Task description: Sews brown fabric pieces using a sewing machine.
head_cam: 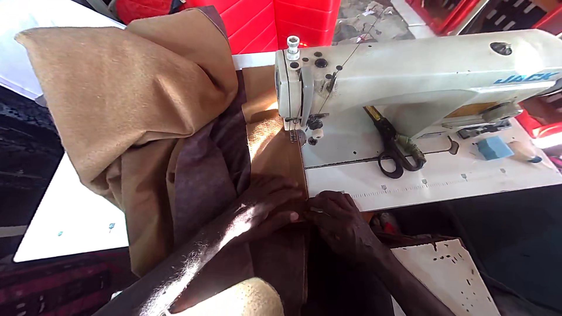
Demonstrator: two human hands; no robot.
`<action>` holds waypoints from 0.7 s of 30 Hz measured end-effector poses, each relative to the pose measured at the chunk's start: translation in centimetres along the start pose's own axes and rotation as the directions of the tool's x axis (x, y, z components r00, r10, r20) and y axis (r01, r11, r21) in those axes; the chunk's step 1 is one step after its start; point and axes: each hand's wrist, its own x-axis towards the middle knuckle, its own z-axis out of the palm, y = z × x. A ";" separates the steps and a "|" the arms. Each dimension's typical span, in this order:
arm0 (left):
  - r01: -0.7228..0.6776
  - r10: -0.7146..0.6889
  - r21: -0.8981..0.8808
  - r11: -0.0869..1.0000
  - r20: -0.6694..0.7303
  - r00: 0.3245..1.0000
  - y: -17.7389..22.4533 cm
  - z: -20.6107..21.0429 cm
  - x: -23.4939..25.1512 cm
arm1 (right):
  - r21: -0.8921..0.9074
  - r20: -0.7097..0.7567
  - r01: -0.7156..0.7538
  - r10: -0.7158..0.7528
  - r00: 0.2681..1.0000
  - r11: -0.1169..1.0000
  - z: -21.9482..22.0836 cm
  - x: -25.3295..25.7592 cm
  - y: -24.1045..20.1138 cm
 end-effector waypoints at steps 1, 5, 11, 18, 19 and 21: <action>0.028 -0.027 0.057 0.998 -0.021 0.999 -0.3 0.4 0.0 | -0.010 -0.019 0.009 -0.009 1.000 1.000 0.3 0.0 -0.1; 0.044 -0.048 0.224 0.974 0.014 0.999 -1.3 0.8 0.3 | 0.011 -0.083 0.082 -0.080 0.993 0.997 0.6 0.9 -0.3; 0.054 -0.053 0.223 0.973 -0.007 0.999 -2.7 0.3 1.3 | 0.058 -0.043 0.099 -0.097 0.994 0.993 0.1 3.2 0.6; 0.085 -0.087 0.197 0.977 0.002 0.996 -4.0 -0.3 2.6 | 0.008 -0.038 0.030 -0.030 0.999 1.000 0.2 4.9 1.0; 0.086 -0.087 0.185 0.979 -0.002 0.996 -4.1 -0.3 2.7 | 0.010 -0.039 0.019 -0.019 0.999 1.000 0.2 5.1 1.0; 0.085 -0.084 0.168 0.982 -0.014 0.996 -4.4 -0.3 2.9 | 0.004 -0.027 -0.002 0.002 1.000 1.000 0.1 5.2 1.1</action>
